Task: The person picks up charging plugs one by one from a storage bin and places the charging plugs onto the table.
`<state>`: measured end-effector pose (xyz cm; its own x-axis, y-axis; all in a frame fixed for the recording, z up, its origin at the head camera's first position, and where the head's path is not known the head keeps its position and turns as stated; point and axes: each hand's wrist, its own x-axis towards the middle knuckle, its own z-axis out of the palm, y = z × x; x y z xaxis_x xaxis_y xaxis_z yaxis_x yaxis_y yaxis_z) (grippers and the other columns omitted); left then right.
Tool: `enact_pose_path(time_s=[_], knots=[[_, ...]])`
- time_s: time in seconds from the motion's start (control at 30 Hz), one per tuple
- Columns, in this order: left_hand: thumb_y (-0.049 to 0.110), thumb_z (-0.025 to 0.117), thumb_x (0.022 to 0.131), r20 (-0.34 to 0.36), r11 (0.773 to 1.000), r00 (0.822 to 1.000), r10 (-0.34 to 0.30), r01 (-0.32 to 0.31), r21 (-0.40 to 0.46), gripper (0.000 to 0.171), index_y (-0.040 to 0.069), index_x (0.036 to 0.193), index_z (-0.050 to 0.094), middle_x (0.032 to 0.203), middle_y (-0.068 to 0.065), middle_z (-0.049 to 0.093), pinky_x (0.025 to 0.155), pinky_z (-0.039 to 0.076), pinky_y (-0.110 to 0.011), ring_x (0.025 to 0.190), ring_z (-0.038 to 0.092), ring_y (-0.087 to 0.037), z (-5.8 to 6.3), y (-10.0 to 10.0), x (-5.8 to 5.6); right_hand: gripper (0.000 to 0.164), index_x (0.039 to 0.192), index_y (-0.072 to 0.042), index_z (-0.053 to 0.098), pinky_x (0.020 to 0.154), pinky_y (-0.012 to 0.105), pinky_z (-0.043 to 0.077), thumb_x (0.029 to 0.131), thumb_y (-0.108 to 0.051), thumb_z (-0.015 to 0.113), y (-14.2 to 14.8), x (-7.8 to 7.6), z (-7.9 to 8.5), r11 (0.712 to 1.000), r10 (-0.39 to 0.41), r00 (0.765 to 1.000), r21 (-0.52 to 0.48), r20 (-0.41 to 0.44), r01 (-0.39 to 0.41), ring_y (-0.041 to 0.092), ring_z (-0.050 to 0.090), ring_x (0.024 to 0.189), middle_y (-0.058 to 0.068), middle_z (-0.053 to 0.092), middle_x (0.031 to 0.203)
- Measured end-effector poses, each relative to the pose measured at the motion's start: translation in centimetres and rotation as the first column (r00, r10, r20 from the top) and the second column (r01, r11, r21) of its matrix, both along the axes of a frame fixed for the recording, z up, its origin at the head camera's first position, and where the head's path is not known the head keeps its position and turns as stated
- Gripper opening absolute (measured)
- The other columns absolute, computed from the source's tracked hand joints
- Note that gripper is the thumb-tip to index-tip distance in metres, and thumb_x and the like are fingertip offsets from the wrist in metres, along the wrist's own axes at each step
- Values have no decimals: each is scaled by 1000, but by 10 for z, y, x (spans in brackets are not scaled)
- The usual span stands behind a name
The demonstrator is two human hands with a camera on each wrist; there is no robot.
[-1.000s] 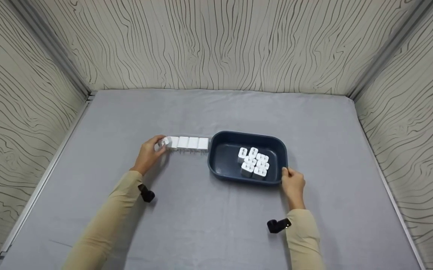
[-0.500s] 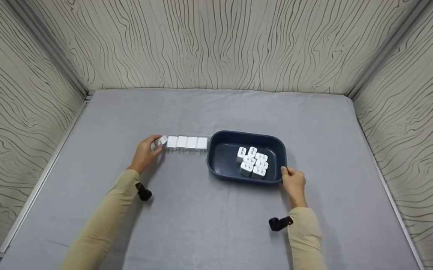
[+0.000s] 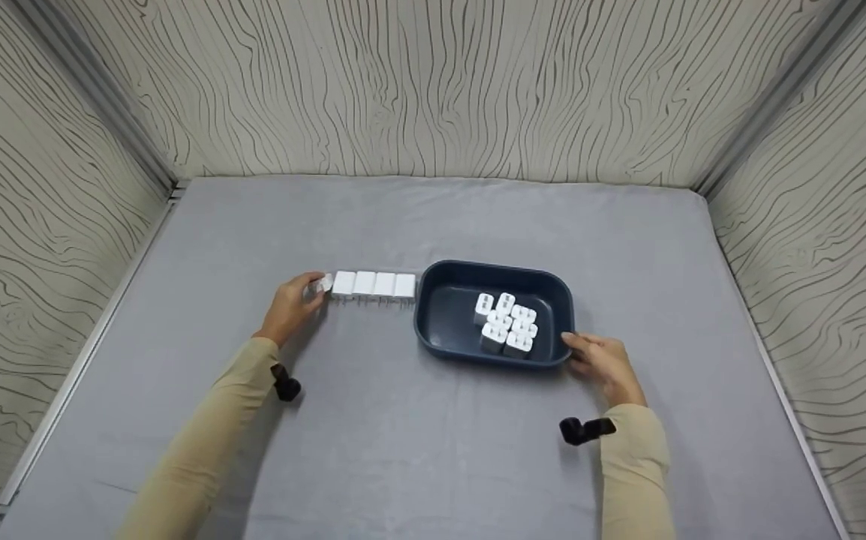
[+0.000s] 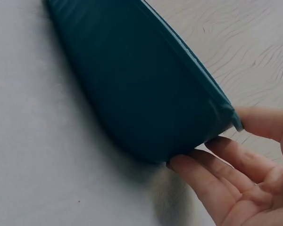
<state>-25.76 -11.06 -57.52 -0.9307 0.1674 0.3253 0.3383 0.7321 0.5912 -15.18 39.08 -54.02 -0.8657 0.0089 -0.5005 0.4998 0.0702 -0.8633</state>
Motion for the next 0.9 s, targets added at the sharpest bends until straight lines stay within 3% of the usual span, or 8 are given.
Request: enact_pose_path(time_s=[0.33,0.67,0.9], knots=[[-1,62,87,-13,996,998,-53,52,-69,26,-3,113,63,115,-20,69,96,54,-41,110,66,-33,-1,-5,-4,7,92,-19,71,79,16,56,92,-19,64,-4,-2,3,989,-23,1000,-145,17,25,-1,69,88,-14,72,89],[-1,61,89,-51,989,995,-89,82,-126,23,1,112,62,117,-20,69,98,54,-40,112,66,-32,-5,-9,-5,5,93,-19,69,80,15,56,91,-21,66,-4,-1,2,992,-36,999,-117,16,37,0,68,87,-13,71,89],[-5,60,88,-91,988,989,-112,101,-118,18,0,104,63,115,-19,70,99,53,-38,115,65,-33,-9,-8,-4,10,100,-21,68,82,14,55,90,-25,66,-2,2,-1,998,-30,999,-46,21,31,-3,67,88,-17,70,90]])
